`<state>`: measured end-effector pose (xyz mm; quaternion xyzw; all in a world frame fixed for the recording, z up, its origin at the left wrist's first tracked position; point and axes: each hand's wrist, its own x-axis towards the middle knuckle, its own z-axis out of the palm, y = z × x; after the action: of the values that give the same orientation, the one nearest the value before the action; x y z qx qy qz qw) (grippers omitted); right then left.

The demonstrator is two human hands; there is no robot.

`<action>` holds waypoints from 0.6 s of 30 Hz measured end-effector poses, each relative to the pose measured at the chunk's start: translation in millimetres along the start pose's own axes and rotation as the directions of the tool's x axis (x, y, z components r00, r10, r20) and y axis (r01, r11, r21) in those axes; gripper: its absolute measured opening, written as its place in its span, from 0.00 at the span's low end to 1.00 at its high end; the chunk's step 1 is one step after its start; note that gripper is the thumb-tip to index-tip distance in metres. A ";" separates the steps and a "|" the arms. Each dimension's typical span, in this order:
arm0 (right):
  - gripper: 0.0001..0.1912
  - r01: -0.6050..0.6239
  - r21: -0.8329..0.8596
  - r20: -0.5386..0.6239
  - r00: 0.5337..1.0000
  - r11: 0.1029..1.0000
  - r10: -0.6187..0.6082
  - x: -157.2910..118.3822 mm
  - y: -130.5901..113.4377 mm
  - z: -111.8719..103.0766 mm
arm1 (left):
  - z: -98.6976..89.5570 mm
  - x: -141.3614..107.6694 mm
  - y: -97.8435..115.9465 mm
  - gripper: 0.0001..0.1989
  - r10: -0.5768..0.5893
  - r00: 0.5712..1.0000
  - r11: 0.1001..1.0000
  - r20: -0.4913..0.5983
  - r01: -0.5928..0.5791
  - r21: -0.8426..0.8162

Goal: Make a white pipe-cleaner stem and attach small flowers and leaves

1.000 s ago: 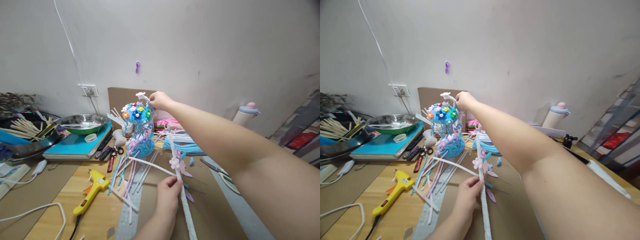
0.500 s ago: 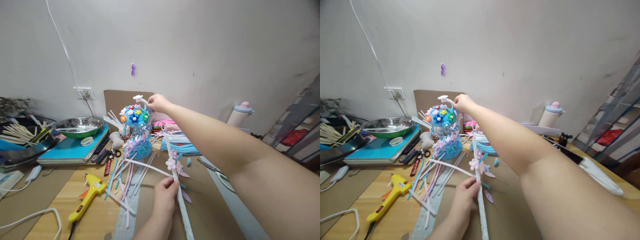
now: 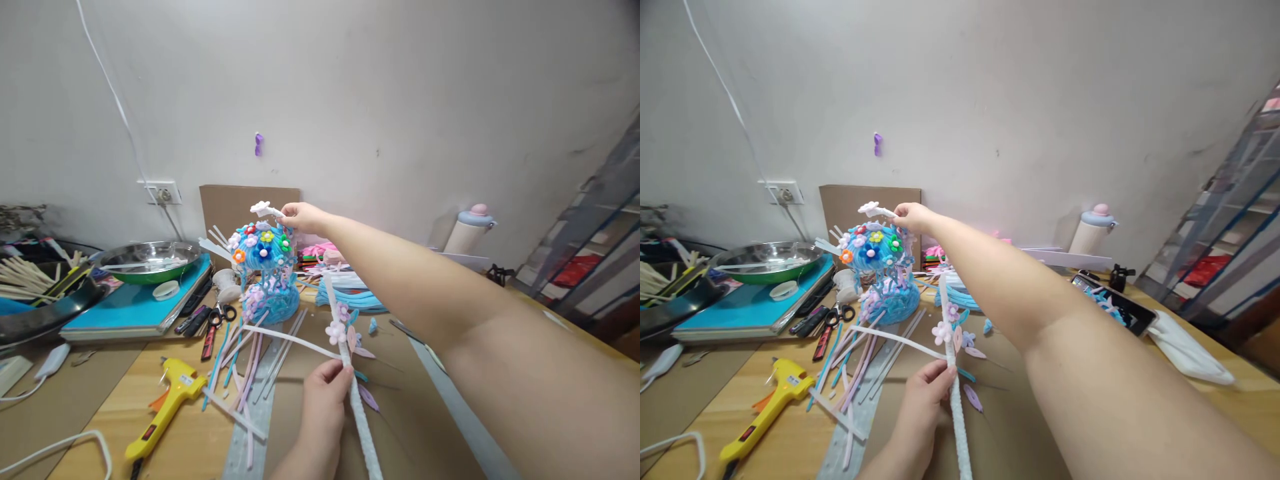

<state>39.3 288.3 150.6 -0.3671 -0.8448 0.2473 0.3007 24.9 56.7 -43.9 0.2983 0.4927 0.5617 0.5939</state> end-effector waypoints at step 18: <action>0.26 -0.121 0.096 -0.015 0.992 0.988 0.123 0.3 1.5 -4.3 | 0.2 -1.3 1.5 0.12 -0.004 1.000 1.000 0.021 0.004 -0.012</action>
<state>42.8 290.3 152.7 -0.4061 -0.8047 0.3014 0.3110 24.7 55.8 -42.1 0.2996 0.4839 0.5602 0.6019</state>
